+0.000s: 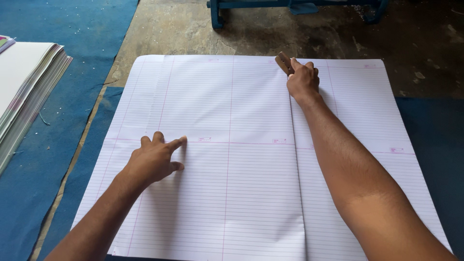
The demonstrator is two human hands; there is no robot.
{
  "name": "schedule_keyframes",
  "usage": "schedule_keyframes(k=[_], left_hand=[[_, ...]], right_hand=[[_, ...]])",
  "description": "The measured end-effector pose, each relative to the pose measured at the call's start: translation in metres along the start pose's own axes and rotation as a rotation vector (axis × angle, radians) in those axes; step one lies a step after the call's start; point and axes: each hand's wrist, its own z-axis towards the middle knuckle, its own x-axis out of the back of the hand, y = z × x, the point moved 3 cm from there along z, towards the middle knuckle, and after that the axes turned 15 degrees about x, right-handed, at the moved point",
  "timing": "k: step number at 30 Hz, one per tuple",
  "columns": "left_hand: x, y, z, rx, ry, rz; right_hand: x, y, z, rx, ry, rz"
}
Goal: The person folds a large stack of lined paper in half and presses the crease with a wooden tool. They repeat this process for multiple sheets, stacking the folded sections to the side.
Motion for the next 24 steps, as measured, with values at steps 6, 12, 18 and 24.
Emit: schedule_keyframes(k=[6, 12, 18, 24], left_hand=[[0.0, 0.001, 0.0, 0.003, -0.006, 0.003], [-0.001, 0.0, 0.001, 0.001, 0.001, 0.007], [-0.001, 0.0, 0.001, 0.004, 0.0, -0.025], [-0.003, -0.001, 0.002, -0.003, 0.034, -0.03]], right_hand=[[-0.002, 0.002, 0.018, -0.04, 0.007, -0.001], [-0.003, -0.002, 0.024, -0.138, -0.032, 0.048], [0.004, -0.001, 0.014, -0.06, -0.029, 0.01], [0.008, 0.001, -0.01, 0.033, -0.028, 0.03]])
